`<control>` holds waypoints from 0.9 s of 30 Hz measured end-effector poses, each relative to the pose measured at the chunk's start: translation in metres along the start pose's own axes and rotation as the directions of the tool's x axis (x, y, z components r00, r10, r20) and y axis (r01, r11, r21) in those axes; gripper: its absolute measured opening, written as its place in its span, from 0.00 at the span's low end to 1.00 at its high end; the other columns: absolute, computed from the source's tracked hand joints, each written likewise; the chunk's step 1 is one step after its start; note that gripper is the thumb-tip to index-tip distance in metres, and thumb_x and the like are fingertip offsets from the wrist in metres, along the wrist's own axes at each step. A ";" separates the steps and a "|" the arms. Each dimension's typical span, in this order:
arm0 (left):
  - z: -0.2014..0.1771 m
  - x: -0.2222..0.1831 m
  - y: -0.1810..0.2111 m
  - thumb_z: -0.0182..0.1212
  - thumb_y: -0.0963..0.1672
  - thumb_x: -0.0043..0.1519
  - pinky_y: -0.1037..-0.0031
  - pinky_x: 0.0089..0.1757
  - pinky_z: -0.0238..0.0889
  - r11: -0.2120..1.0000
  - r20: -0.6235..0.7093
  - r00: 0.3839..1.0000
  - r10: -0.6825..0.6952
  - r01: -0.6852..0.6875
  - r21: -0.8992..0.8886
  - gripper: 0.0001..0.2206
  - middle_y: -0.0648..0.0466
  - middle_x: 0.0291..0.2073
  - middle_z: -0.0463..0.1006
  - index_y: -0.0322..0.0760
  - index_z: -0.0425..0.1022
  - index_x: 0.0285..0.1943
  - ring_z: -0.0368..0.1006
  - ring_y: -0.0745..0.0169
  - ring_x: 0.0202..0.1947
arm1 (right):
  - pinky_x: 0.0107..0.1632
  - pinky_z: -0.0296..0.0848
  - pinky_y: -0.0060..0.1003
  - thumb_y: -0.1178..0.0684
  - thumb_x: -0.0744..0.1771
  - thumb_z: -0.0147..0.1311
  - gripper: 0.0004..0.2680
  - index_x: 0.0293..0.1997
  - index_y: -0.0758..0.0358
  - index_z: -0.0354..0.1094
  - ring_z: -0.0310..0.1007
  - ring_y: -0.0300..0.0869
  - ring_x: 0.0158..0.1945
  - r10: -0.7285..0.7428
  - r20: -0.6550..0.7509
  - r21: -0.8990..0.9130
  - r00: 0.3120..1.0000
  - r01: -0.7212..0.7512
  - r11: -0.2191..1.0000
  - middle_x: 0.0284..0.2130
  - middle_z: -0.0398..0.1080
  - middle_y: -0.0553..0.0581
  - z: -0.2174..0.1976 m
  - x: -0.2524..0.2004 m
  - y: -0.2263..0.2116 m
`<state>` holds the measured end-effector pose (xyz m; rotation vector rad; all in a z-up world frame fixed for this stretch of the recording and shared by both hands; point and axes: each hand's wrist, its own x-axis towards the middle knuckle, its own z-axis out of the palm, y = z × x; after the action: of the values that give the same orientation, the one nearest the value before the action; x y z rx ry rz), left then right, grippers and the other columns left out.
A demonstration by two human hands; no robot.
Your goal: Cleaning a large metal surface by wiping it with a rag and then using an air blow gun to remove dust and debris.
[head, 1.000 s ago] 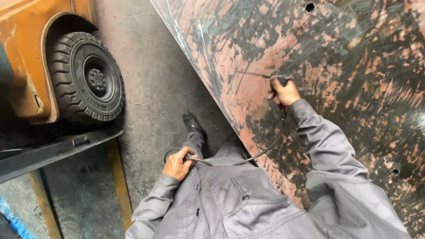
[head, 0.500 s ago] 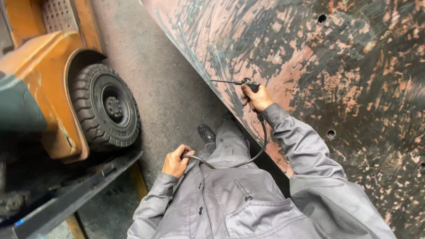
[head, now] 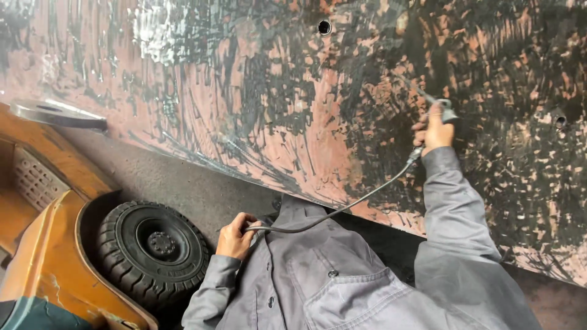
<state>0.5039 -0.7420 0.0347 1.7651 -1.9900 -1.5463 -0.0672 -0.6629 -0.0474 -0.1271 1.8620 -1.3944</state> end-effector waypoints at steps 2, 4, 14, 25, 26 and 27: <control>0.006 0.010 0.009 0.66 0.43 0.59 0.67 0.33 0.71 0.973 0.083 0.970 0.230 -0.231 -0.003 0.08 0.47 0.27 0.82 0.36 0.77 0.43 0.80 0.55 0.30 | 0.19 0.52 0.34 0.25 0.69 0.49 0.21 0.33 0.55 0.61 0.54 0.35 0.14 0.073 -0.231 0.107 0.970 -0.049 0.993 0.19 0.66 0.52 -0.044 0.025 0.003; 0.007 0.017 0.013 0.66 0.43 0.59 0.67 0.34 0.71 0.958 0.126 0.950 0.284 -0.286 -0.001 0.07 0.46 0.29 0.82 0.35 0.77 0.43 0.80 0.52 0.32 | 0.19 0.55 0.35 0.25 0.68 0.49 0.22 0.32 0.55 0.62 0.55 0.36 0.15 0.068 -0.319 0.192 0.945 -0.006 0.981 0.20 0.67 0.52 -0.062 0.046 0.009; -0.024 0.047 0.011 0.65 0.43 0.59 0.63 0.35 0.70 0.964 0.173 0.954 0.246 -0.259 0.056 0.07 0.44 0.29 0.81 0.35 0.75 0.42 0.80 0.44 0.33 | 0.17 0.57 0.37 0.25 0.67 0.52 0.22 0.31 0.56 0.62 0.57 0.38 0.14 -0.079 -0.283 0.287 0.956 0.162 0.944 0.18 0.65 0.53 0.081 0.119 -0.046; -0.108 0.086 -0.023 0.64 0.42 0.59 0.66 0.31 0.70 0.991 0.161 0.984 0.075 -0.092 0.098 0.07 0.47 0.24 0.81 0.36 0.76 0.43 0.79 0.54 0.24 | 0.15 0.56 0.35 0.28 0.66 0.54 0.23 0.29 0.62 0.66 0.60 0.36 0.12 0.013 0.153 -0.087 0.988 0.001 0.996 0.18 0.70 0.56 0.325 0.045 -0.045; -0.112 0.088 -0.026 0.64 0.42 0.59 0.66 0.31 0.70 0.994 0.166 0.985 0.039 -0.055 0.098 0.06 0.47 0.23 0.81 0.36 0.77 0.44 0.79 0.55 0.23 | 0.15 0.57 0.35 0.28 0.66 0.55 0.23 0.29 0.63 0.66 0.61 0.36 0.12 0.020 0.203 -0.107 0.979 0.001 0.994 0.18 0.70 0.56 0.335 0.043 -0.044; -0.115 0.092 -0.035 0.64 0.42 0.59 0.66 0.31 0.70 0.994 0.169 0.985 0.040 -0.057 0.097 0.06 0.47 0.23 0.81 0.36 0.77 0.44 0.79 0.55 0.23 | 0.15 0.57 0.35 0.28 0.66 0.55 0.23 0.29 0.63 0.66 0.61 0.36 0.12 0.020 0.200 -0.107 0.980 0.001 0.994 0.18 0.70 0.56 0.338 0.051 -0.049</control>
<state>0.5684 -0.8778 0.0179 1.6577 -2.2079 -1.6556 0.0950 -0.9674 -0.0613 -0.3017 1.7652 -1.2272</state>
